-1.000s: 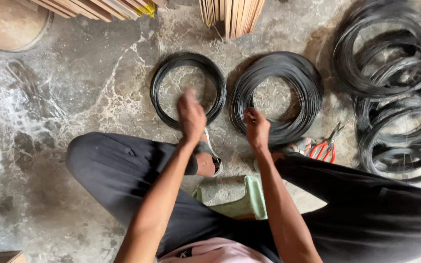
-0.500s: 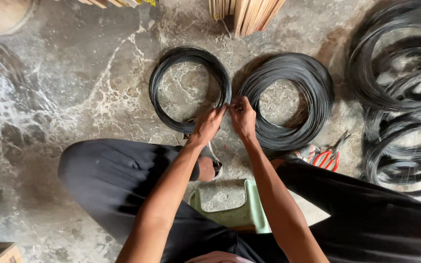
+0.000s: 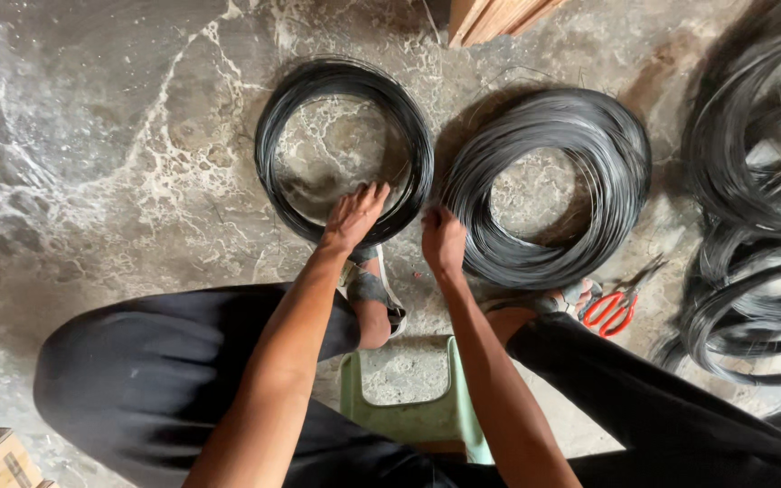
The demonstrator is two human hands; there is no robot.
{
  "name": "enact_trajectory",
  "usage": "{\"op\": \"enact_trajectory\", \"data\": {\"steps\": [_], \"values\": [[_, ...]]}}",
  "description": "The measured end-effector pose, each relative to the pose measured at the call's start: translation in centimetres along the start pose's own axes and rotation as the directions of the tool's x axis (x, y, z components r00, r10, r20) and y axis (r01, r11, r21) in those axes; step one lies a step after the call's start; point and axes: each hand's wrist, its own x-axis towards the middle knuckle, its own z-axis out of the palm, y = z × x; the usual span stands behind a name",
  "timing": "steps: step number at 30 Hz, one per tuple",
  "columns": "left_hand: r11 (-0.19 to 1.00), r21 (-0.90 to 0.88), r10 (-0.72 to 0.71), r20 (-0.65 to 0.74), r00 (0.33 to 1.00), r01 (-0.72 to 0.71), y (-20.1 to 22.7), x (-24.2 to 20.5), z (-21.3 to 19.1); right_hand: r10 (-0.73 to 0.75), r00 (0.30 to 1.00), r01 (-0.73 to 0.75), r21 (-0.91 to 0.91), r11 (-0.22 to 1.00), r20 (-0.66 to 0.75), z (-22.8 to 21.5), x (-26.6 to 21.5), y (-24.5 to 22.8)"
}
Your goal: The person sits on a small stool and handles coils of black wire on the floor. They use red-handled shears to cut a section of wire from a coil and then arrange the wire loops.
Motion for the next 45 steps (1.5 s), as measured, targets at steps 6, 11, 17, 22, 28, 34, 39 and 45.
{"op": "enact_trajectory", "data": {"steps": [6, 11, 17, 22, 28, 34, 39, 45], "values": [[0.998, 0.06, 0.004, 0.003, 1.0, -0.004, -0.7, -0.2, 2.1, 0.322, 0.904, -0.417, 0.417, 0.808, 0.28, 1.3, -0.4, -2.1], [0.982, 0.186, 0.038, -0.12, 0.992, -0.015, -0.9, -0.7, 3.3, 0.322, 0.917, -0.38, 0.759, 0.529, 0.234, 4.5, 1.2, -2.2], [0.999, -0.028, -0.051, -0.5, 0.865, 0.043, -0.1, -1.6, 9.2, 0.334, 0.915, -0.381, 0.762, 0.523, 0.228, 5.5, 1.7, 0.1], [0.98, -0.198, -0.067, -0.157, 0.985, 0.035, -0.8, -2.9, 11.5, 0.204, 0.933, -0.358, 0.7, 0.618, 0.298, 4.4, 0.5, 1.1], [0.971, -0.162, 0.219, 0.309, 0.926, -0.175, -2.2, -1.1, 7.4, 0.141, 0.872, -0.476, 0.743, 0.471, 0.469, 1.1, -1.8, -1.5], [0.948, -0.007, 0.314, 0.192, 0.93, -0.319, -2.4, -0.7, 5.2, 0.065, 0.785, -0.617, 0.787, -0.018, 0.616, 5.9, 0.3, 7.6], [0.957, -0.036, 0.285, 0.281, 0.916, -0.286, -2.2, -0.4, 5.0, 0.265, 0.855, -0.513, 0.803, 0.303, 0.446, 3.7, 0.2, 2.0], [0.949, 0.014, 0.312, 0.119, 0.943, -0.316, -1.5, 0.0, 2.3, 0.339, 0.87, -0.49, 0.706, 0.511, 0.358, 5.0, 1.6, 2.8]]}}
